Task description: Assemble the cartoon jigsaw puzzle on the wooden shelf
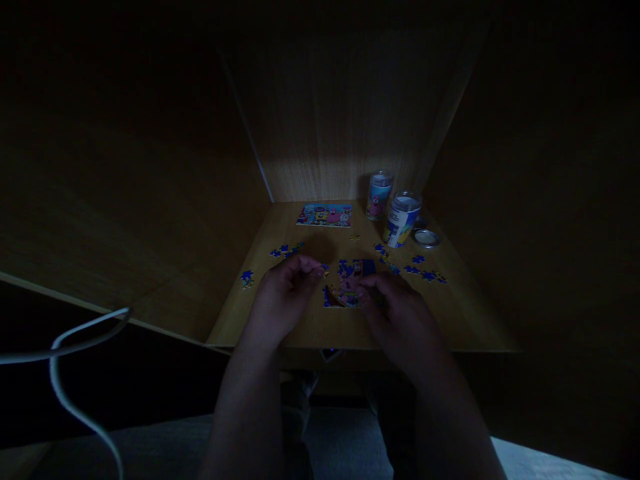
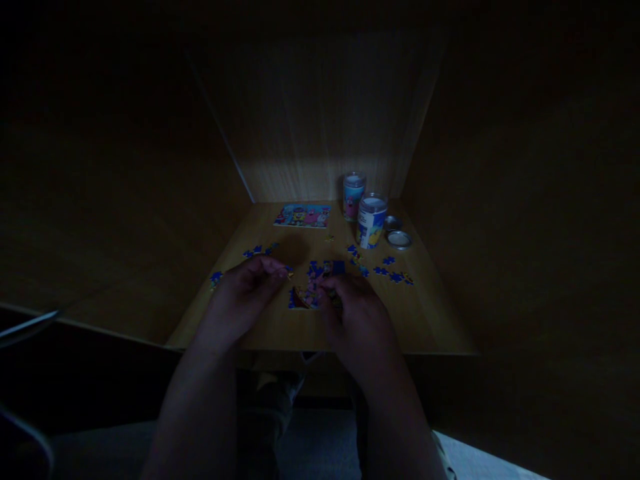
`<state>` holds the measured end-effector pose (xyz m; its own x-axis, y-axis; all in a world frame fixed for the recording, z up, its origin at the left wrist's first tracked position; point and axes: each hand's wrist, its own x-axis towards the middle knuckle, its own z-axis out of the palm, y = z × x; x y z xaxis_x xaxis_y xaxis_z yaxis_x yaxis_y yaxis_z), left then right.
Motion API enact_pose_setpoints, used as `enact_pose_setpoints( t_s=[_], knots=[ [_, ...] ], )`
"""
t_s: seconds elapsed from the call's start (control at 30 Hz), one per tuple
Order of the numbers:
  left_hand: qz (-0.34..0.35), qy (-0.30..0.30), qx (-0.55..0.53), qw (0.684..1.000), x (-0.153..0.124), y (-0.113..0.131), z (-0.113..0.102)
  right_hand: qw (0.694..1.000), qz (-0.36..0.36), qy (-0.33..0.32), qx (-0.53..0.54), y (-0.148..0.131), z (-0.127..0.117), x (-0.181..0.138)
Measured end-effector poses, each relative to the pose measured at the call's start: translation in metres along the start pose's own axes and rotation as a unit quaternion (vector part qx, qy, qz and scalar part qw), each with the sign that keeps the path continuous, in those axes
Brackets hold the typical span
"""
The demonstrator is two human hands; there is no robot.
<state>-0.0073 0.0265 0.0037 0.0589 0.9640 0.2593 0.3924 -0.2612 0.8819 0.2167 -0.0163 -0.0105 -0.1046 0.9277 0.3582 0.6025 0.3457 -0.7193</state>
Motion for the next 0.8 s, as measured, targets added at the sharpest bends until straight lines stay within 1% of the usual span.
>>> enact_pose_setpoints(
  t_s=[0.1, 0.23, 0.5, 0.67, 0.8],
  knots=[
    [-0.005, -0.018, 0.004, 1.0, 0.0013, -0.0049, -0.0029, 1.0, -0.011, 0.0, -0.014, 0.0004, 0.0013, 0.0003],
    [-0.004, -0.031, 0.01, 0.999, 0.0008, -0.0082, -0.0004, 0.999, -0.015, -0.008, -0.031, -0.0006, 0.0016, 0.0009],
    [-0.021, -0.036, 0.027, 0.999, -0.0003, -0.0019, 0.0013, 0.999, -0.021, -0.004, -0.035, -0.0027, 0.0016, 0.0014],
    [-0.003, -0.044, 0.072, 0.996, -0.0008, 0.0013, 0.0021, 0.999, -0.022, -0.011, -0.043, -0.0005, 0.0019, 0.0015],
    [0.012, -0.05, 0.087, 0.995, -0.0008, 0.0011, 0.0033, 0.999, -0.021, -0.015, -0.041, -0.0005, 0.0017, 0.0022]
  ],
)
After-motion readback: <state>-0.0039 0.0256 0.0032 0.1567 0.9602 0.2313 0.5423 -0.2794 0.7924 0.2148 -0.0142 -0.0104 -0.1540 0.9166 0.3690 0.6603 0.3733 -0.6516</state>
